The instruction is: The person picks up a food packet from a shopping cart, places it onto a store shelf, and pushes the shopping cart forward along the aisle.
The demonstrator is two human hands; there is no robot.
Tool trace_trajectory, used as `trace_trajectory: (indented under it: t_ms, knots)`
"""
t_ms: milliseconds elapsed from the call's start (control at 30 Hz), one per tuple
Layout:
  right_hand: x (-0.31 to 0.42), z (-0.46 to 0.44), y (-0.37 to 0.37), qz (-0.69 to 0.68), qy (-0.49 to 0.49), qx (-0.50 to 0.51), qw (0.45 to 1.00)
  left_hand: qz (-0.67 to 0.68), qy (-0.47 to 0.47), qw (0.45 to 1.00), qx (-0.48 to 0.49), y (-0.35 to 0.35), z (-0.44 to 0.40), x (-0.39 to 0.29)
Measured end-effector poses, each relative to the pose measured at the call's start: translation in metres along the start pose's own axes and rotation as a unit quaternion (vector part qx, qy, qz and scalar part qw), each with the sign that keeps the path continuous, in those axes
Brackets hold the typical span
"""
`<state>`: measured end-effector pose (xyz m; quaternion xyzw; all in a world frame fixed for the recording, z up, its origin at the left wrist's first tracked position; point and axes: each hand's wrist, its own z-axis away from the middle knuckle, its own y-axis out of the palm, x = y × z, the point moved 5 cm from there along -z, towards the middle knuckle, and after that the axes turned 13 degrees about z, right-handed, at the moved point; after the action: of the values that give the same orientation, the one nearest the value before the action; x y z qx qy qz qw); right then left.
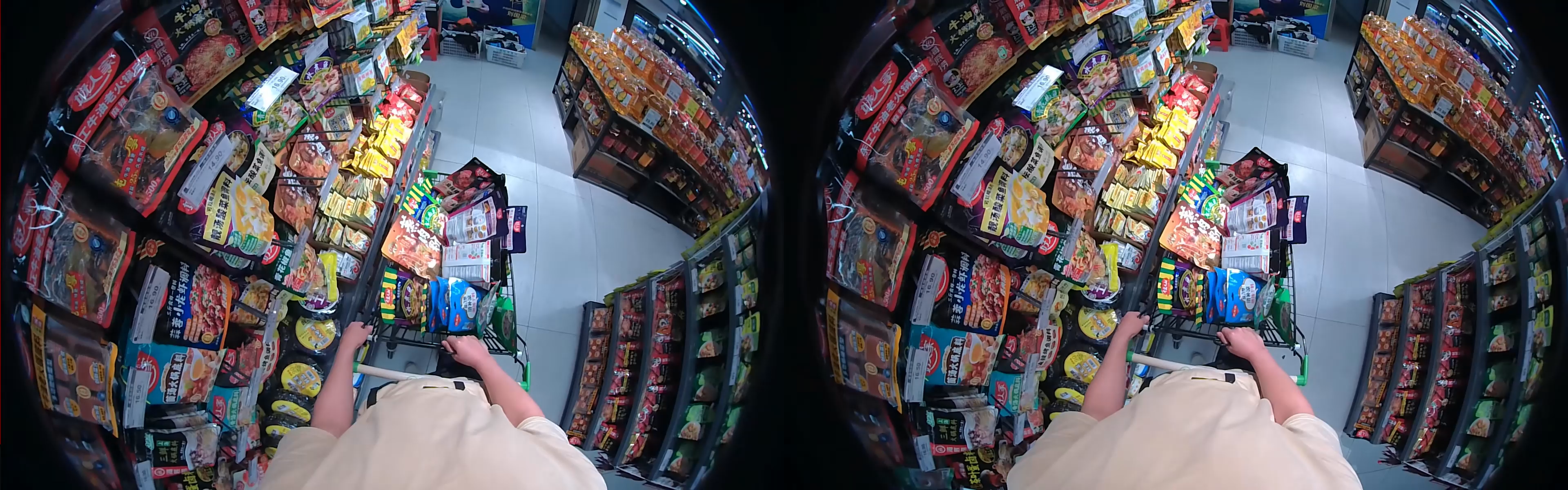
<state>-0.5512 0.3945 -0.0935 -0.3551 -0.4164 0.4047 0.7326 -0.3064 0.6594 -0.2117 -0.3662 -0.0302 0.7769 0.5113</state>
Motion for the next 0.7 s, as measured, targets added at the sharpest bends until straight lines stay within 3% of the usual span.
trace_trajectory:
  t_ms: [167, 300, 700]
  knots:
    - [-0.003, -0.005, -0.002, 0.019, -0.013, 0.025, 0.999, 0.036, 0.022, 0.999, 0.010, 0.001, -0.003, 0.000]
    - [-0.007, -0.006, -0.002, -0.007, -0.014, -0.010, 1.000, 0.082, 0.004, 0.997, 0.004, -0.003, 0.009, -0.017]
    - [-0.016, -0.020, -0.012, -0.004, -0.012, 0.009, 1.000, 0.081, 0.022, 0.996, -0.014, -0.004, -0.003, -0.026]
